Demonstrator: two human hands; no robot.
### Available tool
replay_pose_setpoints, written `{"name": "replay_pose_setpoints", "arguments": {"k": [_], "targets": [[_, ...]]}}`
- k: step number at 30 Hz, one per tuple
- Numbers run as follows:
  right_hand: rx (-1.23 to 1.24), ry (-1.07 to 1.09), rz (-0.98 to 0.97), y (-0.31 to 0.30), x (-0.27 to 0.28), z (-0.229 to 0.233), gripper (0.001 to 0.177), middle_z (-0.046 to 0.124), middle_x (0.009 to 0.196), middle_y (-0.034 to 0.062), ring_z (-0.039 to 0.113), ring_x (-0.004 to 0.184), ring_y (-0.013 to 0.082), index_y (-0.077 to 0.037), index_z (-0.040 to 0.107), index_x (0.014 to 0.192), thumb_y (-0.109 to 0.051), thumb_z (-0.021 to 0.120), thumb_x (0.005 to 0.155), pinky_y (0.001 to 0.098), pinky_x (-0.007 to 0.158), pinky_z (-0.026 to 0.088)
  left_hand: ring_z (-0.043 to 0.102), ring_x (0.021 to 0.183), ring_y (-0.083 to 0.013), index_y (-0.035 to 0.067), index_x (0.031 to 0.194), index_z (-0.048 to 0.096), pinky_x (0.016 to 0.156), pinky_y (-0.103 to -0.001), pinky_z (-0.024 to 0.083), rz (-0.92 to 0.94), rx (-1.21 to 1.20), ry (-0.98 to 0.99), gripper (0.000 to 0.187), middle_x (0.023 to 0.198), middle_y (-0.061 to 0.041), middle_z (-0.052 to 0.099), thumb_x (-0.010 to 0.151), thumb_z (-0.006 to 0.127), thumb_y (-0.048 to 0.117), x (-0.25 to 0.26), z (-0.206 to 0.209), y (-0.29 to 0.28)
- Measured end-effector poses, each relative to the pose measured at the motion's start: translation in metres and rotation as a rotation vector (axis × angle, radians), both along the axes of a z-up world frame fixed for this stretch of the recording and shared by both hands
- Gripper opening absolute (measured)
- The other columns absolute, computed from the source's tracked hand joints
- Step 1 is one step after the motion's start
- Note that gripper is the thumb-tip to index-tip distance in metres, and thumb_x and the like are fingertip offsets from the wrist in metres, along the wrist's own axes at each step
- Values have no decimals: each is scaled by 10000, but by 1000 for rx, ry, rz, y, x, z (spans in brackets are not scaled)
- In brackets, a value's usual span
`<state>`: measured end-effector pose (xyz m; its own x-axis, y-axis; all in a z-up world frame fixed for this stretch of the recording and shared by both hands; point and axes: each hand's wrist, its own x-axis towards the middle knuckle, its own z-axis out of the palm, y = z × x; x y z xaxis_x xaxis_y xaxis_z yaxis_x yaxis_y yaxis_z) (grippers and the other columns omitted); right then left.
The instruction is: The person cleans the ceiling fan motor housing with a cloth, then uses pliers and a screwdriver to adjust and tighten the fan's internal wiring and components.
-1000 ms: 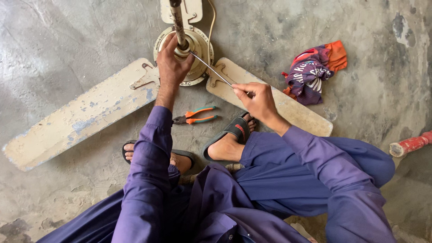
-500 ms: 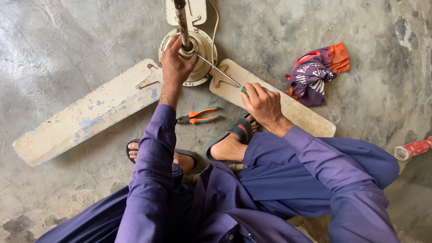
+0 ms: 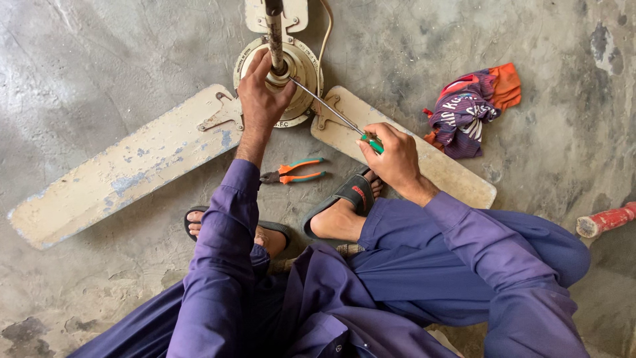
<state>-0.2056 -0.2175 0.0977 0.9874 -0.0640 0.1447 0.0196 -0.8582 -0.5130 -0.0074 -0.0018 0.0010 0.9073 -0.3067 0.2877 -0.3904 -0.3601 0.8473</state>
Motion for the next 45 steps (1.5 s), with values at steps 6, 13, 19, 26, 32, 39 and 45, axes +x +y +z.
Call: {"name": "replay_pose_setpoints", "arguments": {"k": [6, 13, 19, 26, 32, 39, 45], "targets": [[1241, 760, -446, -25, 13, -15, 324, 664, 787, 29, 495, 515, 90, 6, 680, 927, -291, 811, 918, 231, 379, 341, 737, 1124, -261, 60, 1278, 675, 991, -398, 634, -1, 24, 2, 467, 1295, -120, 682, 860, 857, 164, 1, -6, 2], [449, 322, -179, -18, 7, -18, 271, 676, 794, 28, 635, 634, 134, -41, 644, 952, -217, 835, 878, 285, 485, 478, 738, 1138, -257, 81, 1291, 682, 997, -412, 624, -13, 61, 4, 489, 1323, -124, 681, 847, 865, 167, 4, -5, 4], [-406, -60, 51, 1, -4, 2, 281, 671, 786, 93, 672, 588, 270, -33, 674, 1032, -270, 800, 948, 386, 477, 484, 724, 1143, -289, 60, 1293, 670, 992, -424, 614, -4, 31, -17, 512, 1315, -132, 677, 827, 859, 153, 1, 5, 5], [-302, 61, 7, -3, 1, -3, 260, 669, 736, 74, 648, 588, 245, -72, 676, 940, -303, 778, 1003, 384, 500, 454, 727, 1145, -260, 60, 1292, 661, 1011, -402, 621, -5, 5, 42, 466, 1315, -118, 673, 875, 843, 158, 0, 3, 2], [872, 725, -370, -32, 18, -15, 280, 728, 790, 33, 574, 560, 104, -19, 723, 964, -294, 770, 945, 294, 445, 379, 726, 1137, -283, 42, 1278, 675, 1019, -419, 605, -22, 37, -9, 493, 1279, -124, 690, 819, 837, 118, 2, 2, 4], [-20, -59, 13, -11, 3, -5, 288, 670, 845, 56, 683, 709, 207, -45, 631, 945, -239, 838, 899, 340, 608, 520, 727, 1134, -266, 50, 1281, 685, 1026, -427, 592, -20, 46, 30, 511, 1284, -115, 702, 798, 838, 111, 3, 9, 6], [-420, -16, 81, 1, -9, -2, 276, 673, 898, 104, 684, 607, 251, -4, 650, 1043, -215, 808, 959, 372, 470, 506, 732, 1139, -252, 57, 1279, 686, 1033, -411, 604, -34, 32, 47, 487, 1287, -101, 699, 813, 823, 104, 3, 7, 5]]}}
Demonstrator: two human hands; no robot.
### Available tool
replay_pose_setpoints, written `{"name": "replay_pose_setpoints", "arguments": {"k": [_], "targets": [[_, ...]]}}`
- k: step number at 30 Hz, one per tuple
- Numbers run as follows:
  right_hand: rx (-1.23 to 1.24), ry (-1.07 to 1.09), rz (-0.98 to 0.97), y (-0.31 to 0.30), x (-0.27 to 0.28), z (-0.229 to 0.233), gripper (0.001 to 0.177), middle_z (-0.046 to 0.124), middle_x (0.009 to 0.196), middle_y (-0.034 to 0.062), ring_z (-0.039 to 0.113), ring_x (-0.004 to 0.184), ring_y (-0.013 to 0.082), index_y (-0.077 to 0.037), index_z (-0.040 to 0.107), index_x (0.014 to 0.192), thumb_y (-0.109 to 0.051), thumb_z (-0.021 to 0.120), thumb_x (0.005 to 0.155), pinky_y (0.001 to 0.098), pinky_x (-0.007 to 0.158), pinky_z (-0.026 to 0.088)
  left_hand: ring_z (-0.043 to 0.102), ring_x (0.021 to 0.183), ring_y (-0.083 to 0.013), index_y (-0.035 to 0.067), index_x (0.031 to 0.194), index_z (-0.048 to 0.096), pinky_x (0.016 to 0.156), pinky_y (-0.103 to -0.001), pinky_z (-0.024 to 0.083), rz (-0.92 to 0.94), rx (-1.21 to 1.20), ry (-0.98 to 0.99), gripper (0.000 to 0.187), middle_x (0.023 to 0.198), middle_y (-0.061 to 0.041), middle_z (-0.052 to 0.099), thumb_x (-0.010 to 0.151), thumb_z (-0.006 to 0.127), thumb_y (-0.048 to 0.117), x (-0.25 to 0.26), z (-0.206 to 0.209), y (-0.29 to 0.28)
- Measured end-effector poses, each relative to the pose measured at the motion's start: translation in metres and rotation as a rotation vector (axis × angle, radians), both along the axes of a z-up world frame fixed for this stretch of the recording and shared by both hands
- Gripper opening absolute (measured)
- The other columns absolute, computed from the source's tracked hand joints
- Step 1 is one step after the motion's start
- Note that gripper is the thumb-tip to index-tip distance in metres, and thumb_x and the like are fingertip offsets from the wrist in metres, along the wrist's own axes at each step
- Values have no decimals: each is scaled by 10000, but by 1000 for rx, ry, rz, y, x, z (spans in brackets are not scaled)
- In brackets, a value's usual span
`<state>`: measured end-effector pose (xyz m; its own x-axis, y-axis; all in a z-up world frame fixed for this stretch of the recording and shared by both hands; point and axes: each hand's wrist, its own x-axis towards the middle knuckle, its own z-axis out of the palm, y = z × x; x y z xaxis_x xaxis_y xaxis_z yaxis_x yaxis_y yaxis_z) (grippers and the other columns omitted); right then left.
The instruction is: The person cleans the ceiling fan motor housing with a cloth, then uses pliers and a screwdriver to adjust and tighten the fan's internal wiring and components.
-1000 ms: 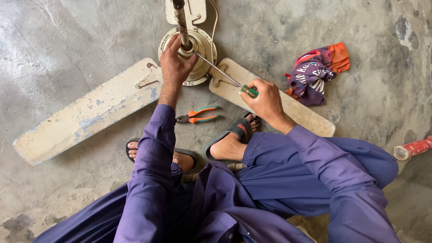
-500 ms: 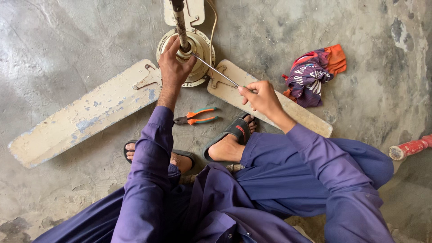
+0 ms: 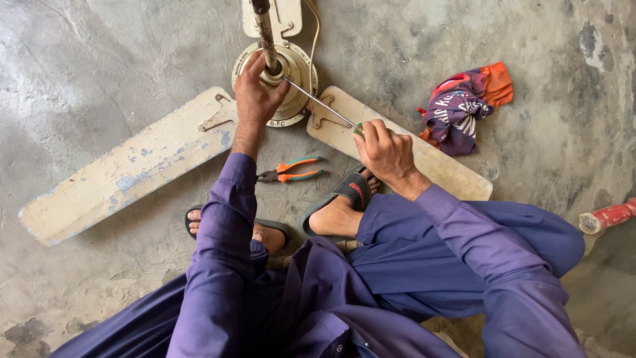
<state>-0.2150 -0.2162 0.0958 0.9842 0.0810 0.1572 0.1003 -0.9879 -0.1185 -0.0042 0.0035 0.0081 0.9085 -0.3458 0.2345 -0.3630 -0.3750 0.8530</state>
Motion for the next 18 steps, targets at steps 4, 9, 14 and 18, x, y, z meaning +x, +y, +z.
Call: {"name": "replay_pose_setpoints", "arguments": {"k": [4, 9, 14, 18], "targets": [[282, -3, -35, -11, 0, -20, 215, 698, 886, 57, 697, 713, 193, -51, 671, 1010, -243, 768, 1007, 328, 597, 524, 726, 1131, -257, 47, 1282, 675, 1014, -403, 612, 18, 5, -21, 488, 1282, -106, 684, 823, 825, 112, 0, -2, -2], [1052, 409, -358, -30, 10, -35, 229, 733, 849, 69, 677, 679, 117, -32, 702, 946, -240, 771, 1012, 294, 566, 447, 738, 1101, -252, 53, 1251, 692, 986, -403, 620, 32, 11, -32, 431, 1251, -102, 699, 854, 837, 141, -1, -2, -4], [868, 300, -330, -23, 16, -20, 270, 719, 831, 87, 686, 640, 144, -25, 665, 947, -241, 820, 902, 311, 529, 478, 750, 1084, -234, 61, 1221, 707, 980, -403, 627, 16, 1, -9, 401, 1257, -98, 714, 859, 847, 162, 0, 0, -2], [45, -62, 21, -5, 7, -2, 278, 665, 848, 83, 682, 633, 261, -52, 645, 930, -265, 819, 885, 380, 510, 513, 745, 1093, -244, 52, 1229, 706, 979, -415, 626, 26, 15, -25, 417, 1262, -106, 706, 853, 852, 159, -2, 0, -3]]}}
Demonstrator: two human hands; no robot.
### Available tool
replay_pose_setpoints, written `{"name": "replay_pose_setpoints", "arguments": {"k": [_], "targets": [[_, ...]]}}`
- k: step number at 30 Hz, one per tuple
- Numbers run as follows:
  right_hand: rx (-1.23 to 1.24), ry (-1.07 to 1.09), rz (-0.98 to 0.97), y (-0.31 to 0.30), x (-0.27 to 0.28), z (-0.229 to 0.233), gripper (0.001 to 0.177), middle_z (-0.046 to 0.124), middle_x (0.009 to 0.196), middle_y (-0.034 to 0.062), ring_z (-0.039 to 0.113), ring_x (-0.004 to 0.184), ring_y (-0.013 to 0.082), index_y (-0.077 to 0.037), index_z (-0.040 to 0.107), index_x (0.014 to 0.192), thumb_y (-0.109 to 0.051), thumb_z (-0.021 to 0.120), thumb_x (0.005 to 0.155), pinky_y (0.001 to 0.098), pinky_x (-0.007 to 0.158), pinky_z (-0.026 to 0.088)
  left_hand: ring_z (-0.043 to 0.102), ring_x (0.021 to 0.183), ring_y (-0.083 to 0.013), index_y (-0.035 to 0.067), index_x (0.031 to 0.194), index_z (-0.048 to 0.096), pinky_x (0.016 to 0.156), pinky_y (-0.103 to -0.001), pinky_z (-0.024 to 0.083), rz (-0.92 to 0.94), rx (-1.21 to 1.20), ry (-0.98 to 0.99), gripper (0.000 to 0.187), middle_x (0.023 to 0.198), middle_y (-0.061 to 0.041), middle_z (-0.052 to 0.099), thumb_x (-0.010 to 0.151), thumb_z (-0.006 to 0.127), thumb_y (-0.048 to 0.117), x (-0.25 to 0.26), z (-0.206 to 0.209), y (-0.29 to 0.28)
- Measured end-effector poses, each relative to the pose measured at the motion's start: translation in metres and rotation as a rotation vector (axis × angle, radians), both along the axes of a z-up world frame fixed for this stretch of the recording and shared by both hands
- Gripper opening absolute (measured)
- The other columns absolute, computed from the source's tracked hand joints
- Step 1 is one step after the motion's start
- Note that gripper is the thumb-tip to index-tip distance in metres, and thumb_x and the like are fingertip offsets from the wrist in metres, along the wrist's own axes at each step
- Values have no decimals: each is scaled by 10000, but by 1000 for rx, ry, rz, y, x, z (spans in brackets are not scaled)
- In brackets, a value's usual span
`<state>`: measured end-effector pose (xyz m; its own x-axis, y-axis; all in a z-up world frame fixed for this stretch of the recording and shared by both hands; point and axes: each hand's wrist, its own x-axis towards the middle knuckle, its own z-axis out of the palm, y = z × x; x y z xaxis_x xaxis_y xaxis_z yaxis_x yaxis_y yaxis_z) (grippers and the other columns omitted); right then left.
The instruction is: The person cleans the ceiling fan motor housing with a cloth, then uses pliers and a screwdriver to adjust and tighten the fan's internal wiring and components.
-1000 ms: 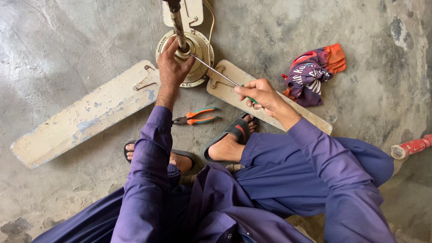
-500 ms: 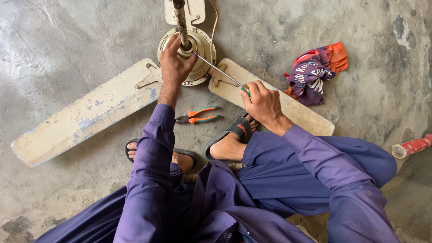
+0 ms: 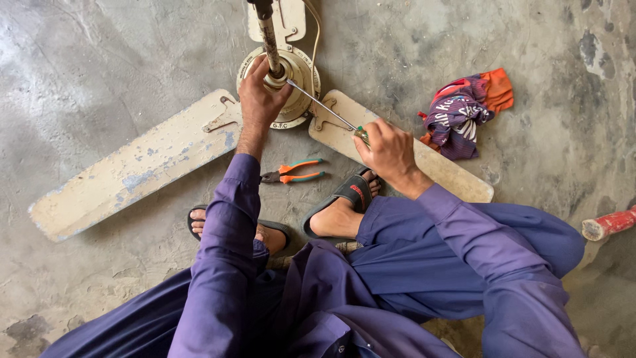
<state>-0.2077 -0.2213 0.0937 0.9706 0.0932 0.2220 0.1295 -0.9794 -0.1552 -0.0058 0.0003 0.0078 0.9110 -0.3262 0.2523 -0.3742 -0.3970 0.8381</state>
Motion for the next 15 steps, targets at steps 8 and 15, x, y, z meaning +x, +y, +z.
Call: {"name": "replay_pose_setpoints", "arguments": {"k": [8, 15], "targets": [[89, 96, -33, 5, 4, 10, 242, 673, 863, 129, 680, 655, 335, -16, 666, 933, -233, 774, 948, 437, 559, 521, 751, 1089, -235, 63, 1211, 717, 983, -405, 636, -29, -12, 27, 382, 1274, -103, 708, 864, 849, 150, 1, 0, 2], [484, 240, -168, 1, 12, 8, 337, 719, 789, 208, 714, 699, 338, 31, 740, 907, -304, 766, 933, 443, 648, 525, 730, 1108, -275, 39, 1227, 704, 983, -420, 609, -15, -17, -36, 451, 1279, -125, 690, 817, 865, 138, 0, 4, 3]]}}
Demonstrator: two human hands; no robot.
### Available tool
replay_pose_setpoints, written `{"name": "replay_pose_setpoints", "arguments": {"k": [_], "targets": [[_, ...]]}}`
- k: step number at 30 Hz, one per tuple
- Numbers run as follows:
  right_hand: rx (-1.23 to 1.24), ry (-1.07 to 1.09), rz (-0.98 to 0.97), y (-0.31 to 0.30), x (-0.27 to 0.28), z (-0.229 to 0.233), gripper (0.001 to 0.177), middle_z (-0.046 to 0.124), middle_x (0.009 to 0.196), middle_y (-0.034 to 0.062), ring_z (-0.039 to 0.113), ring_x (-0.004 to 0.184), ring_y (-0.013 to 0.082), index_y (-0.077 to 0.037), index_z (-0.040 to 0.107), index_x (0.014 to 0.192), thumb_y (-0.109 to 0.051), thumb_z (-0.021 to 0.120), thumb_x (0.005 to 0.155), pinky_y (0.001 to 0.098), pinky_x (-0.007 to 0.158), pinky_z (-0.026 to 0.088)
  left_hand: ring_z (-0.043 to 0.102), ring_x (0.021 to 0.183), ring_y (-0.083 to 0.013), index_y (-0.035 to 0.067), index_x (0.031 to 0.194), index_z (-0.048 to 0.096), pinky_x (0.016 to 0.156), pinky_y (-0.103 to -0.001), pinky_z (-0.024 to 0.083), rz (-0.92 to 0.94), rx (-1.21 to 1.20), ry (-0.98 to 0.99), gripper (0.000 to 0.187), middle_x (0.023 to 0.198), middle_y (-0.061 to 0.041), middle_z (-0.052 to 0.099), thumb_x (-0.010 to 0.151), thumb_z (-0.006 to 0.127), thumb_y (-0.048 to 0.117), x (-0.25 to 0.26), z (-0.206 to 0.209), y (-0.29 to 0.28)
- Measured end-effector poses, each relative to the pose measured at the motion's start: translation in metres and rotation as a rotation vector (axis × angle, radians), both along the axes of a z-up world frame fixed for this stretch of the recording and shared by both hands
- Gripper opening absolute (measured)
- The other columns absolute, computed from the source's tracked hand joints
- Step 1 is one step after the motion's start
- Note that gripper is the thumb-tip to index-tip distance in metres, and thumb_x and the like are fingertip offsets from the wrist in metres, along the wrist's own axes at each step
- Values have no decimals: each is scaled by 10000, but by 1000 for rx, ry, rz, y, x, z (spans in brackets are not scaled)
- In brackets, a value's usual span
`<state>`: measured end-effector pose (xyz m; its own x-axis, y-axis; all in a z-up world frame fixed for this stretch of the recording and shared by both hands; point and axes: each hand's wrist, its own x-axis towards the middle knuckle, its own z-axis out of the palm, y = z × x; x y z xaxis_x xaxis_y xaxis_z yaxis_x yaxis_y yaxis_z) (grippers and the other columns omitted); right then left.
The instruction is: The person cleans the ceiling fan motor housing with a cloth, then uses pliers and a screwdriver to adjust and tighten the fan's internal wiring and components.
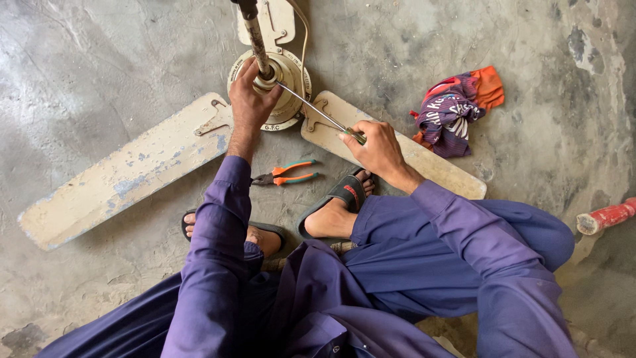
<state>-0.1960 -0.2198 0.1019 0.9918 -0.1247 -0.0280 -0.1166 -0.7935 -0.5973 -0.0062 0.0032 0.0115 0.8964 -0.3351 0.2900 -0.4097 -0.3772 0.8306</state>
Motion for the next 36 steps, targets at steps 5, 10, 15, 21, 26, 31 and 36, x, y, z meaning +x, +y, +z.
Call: {"name": "replay_pose_setpoints", "arguments": {"k": [5, 10, 15, 21, 26, 31, 36], "targets": [[97, 50, -31, -6, 3, -11, 364, 736, 737, 173, 711, 659, 225, 18, 763, 854, -340, 784, 919, 398, 623, 518, 744, 1116, -250, 61, 1225, 708, 1005, -405, 620, -13, 13, 55, 410, 1269, -90, 713, 852, 854, 150, 0, -1, 1], [858, 545, -337, -15, 13, -16, 381, 758, 786, 105, 520, 453, 102, 19, 732, 886, -360, 727, 927, 269, 377, 346, 718, 1161, -260, 65, 1264, 693, 1022, -425, 595, -52, 28, 76, 461, 1299, -103, 693, 858, 874, 187, 7, -16, 5], [636, 517, -175, -12, 20, 7, 357, 733, 757, 80, 574, 458, 70, 15, 717, 863, -334, 752, 928, 247, 378, 401, 528, 1371, -386, 85, 1477, 482, 1160, -509, 449, -208, 126, 81, 824, 1490, -200, 554, 804, 934, 229, 24, -36, 20], [204, 419, -57, -4, 14, 82, 311, 671, 612, 62, 631, 466, 101, -4, 756, 876, -313, 771, 903, 300, 444, 471, 342, 1515, -464, 43, 1643, 113, 1245, -557, 312, -274, -63, -88, 1115, 1624, -322, 324, 909, 922, 268, 42, 7, 34], [135, 369, -103, -5, -3, 140, 322, 653, 588, 84, 627, 473, 125, -10, 753, 934, -327, 780, 885, 318, 461, 489, 656, 1307, -275, 24, 1549, 412, 1213, -495, 502, -446, -239, -20, 572, 1470, -195, 659, 1059, 691, 123, 40, 71, 3], [111, 72, -4, -12, -23, 166, 279, 695, 726, 52, 605, 640, 74, 2, 762, 1001, -259, 811, 918, 246, 658, 512, 777, 1117, -215, 1, 1211, 631, 994, -374, 666, -265, -383, 126, 232, 1140, -129, 789, 1002, 594, -91, 37, 90, -11], [293, -66, -108, -10, -38, 173, 207, 704, 860, 8, 593, 755, 32, 24, 742, 1057, -133, 819, 947, 216, 657, 477, 792, 1078, -220, -6, 1104, 649, 978, -372, 684, -229, -422, 109, 161, 1093, -146, 789, 970, 702, -75, 41, 81, -13]]}}
